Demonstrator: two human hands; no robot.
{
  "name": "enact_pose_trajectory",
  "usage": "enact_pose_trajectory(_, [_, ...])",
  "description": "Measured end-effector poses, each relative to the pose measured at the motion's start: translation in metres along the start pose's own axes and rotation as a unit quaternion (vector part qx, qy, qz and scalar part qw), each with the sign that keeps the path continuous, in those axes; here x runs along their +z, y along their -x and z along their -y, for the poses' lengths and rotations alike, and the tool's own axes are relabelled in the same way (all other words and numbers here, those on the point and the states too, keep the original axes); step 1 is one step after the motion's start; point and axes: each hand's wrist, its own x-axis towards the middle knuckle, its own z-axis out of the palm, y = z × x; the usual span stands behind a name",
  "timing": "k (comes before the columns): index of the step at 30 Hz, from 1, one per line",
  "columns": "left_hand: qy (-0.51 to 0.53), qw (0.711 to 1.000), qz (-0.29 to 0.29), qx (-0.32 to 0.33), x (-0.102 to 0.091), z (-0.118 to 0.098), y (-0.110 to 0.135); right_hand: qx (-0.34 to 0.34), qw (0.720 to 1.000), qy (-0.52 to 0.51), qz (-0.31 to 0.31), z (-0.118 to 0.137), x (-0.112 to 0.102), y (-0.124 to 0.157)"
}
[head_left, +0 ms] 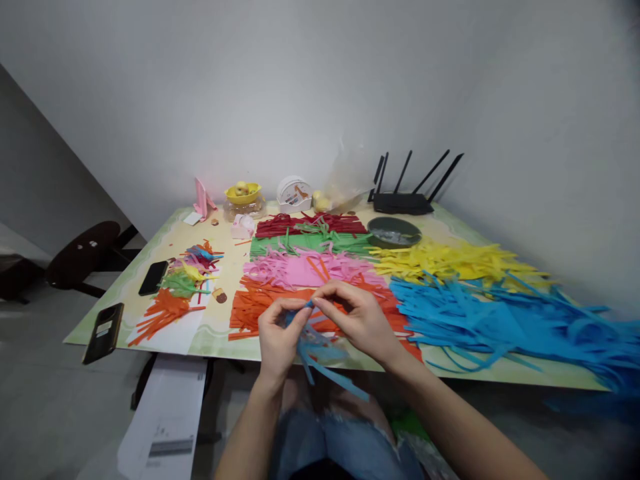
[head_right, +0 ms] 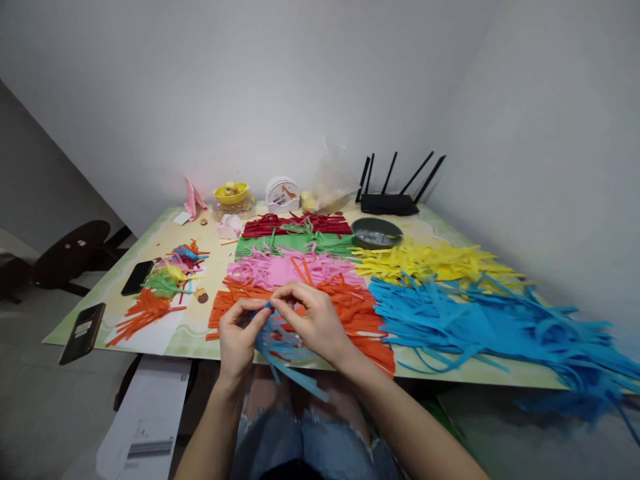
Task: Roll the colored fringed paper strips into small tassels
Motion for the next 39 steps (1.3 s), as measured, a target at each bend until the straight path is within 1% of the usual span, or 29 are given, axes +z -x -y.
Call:
enact_pose_trajectory(4, [0.031,0.999,0.005,-0.041,-0.005,0.005,-0.001,-0.013,0.999,0.019,-0.037,0.001,0.002,-0.003])
enact_pose_trajectory(7, [0.064,0.996,0.009,-0.061,-0.005,0.011,0.002,-0.011,0.998,0.016,-0.051,0.002,0.011,-0.004])
enact_pose_trajectory(9, [0.067,0.995,0.01,-0.07,-0.014,0.015,0.004,-0.007,0.999,-0.002,-0.051,0.001,0.018,0.0])
enact_pose_trajectory(10, [0.053,0.996,0.01,-0.07,-0.026,0.017,0.006,-0.002,0.999,-0.012,-0.041,-0.001,0.019,0.003])
enact_pose_trajectory(11, [0.023,0.997,0.006,-0.067,-0.044,0.018,0.007,0.006,0.999,-0.02,-0.025,-0.005,0.019,0.007])
enact_pose_trajectory(12, [-0.024,0.998,-0.006,-0.057,-0.069,0.017,0.008,0.018,0.999,-0.026,-0.008,-0.011,0.017,0.012])
enact_pose_trajectory(13, [-0.091,0.995,-0.021,-0.043,-0.099,0.013,0.011,0.035,0.999,-0.028,0.005,-0.019,0.013,0.017])
enact_pose_trajectory(14, [-0.173,0.983,-0.059,-0.023,-0.132,0.007,0.013,0.055,0.998,-0.026,0.011,-0.028,0.008,0.021])
enact_pose_trajectory(15, [-0.274,0.955,-0.11,0.009,-0.167,0.0,0.016,0.079,0.997,-0.016,0.006,-0.039,0.003,0.025])
enact_pose_trajectory(16, [-0.391,0.904,-0.165,0.047,-0.201,-0.009,0.018,0.099,0.995,-0.005,0.0,-0.049,-0.001,0.028])
enact_pose_trajectory(17, [-0.497,0.841,-0.204,0.072,-0.231,-0.016,0.019,0.113,0.994,0.004,-0.005,-0.058,-0.004,0.029])
enact_pose_trajectory(18, [-0.576,0.782,-0.223,0.083,-0.255,-0.02,0.018,0.121,0.993,0.012,-0.007,-0.065,-0.005,0.029])
enact_pose_trajectory(19, [-0.63,0.74,-0.217,0.092,-0.273,-0.021,0.015,0.121,0.992,0.017,-0.002,-0.069,-0.003,0.028])
enact_pose_trajectory(20, [-0.668,0.716,-0.181,0.092,-0.283,-0.017,0.01,0.115,0.993,0.021,0.007,-0.072,0.0,0.026])
enact_pose_trajectory(21, [-0.691,0.705,-0.133,0.087,-0.287,-0.009,0.004,0.105,0.994,0.025,0.017,-0.073,0.005,0.022])
enact_pose_trajectory(22, [-0.703,0.703,-0.079,0.077,-0.286,0.004,-0.004,0.096,0.995,0.03,0.027,-0.073,0.01,0.019])
enact_pose_trajectory(23, [-0.706,0.705,-0.03,0.064,-0.282,0.018,-0.012,0.088,0.995,0.036,0.037,-0.073,0.015,0.016])
enact_pose_trajectory(24, [-0.705,0.707,0.001,0.056,-0.276,0.033,-0.02,0.084,0.994,0.044,0.047,-0.074,0.019,0.013])
enact_pose_trajectory(26, [-0.7,0.711,0.035,0.05,-0.267,0.059,-0.034,0.085,0.992,0.064,0.063,-0.077,0.021,0.009])
enact_pose_trajectory(28, [-0.696,0.714,0.051,0.054,-0.266,0.072,-0.045,0.089,0.989,0.084,0.082,-0.087,0.013,0.006])
enact_pose_trajectory(30, [-0.691,0.717,0.066,0.066,-0.271,0.071,-0.053,0.089,0.986,0.105,0.098,-0.102,-0.004,0.001])
enact_pose_trajectory(32, [-0.694,0.711,0.072,0.084,-0.275,0.062,-0.061,0.085,0.981,0.14,0.103,-0.121,-0.025,-0.012])
enact_pose_trajectory(33, [-0.707,0.697,0.062,0.1,-0.274,0.057,-0.067,0.082,0.976,0.172,0.106,-0.131,-0.036,-0.022])
enact_pose_trajectory(34, [-0.718,0.685,0.047,0.113,-0.269,0.052,-0.074,0.079,0.968,0.211,0.109,-0.142,-0.046,-0.036])
enact_pose_trajectory(35, [-0.722,0.679,0.031,0.128,-0.26,0.049,-0.082,0.076,0.959,0.251,0.112,-0.153,-0.054,-0.052])
enact_pose_trajectory(36, [-0.717,0.681,0.02,0.146,-0.246,0.047,-0.093,0.076,0.947,0.289,0.121,-0.164,-0.058,-0.07])
enact_pose_trajectory(37, [-0.704,0.69,0.018,0.165,-0.23,0.045,-0.105,0.078,0.938,0.313,0.126,-0.174,-0.058,-0.09])
enact_pose_trajectory(38, [-0.687,0.703,0.023,0.182,-0.213,0.045,-0.12,0.078,0.934,0.324,0.132,-0.184,-0.053,-0.111])
enact_pose_trajectory(39, [-0.671,0.715,0.033,0.195,-0.198,0.045,-0.135,0.076,0.93,0.329,0.144,-0.194,-0.044,-0.131])
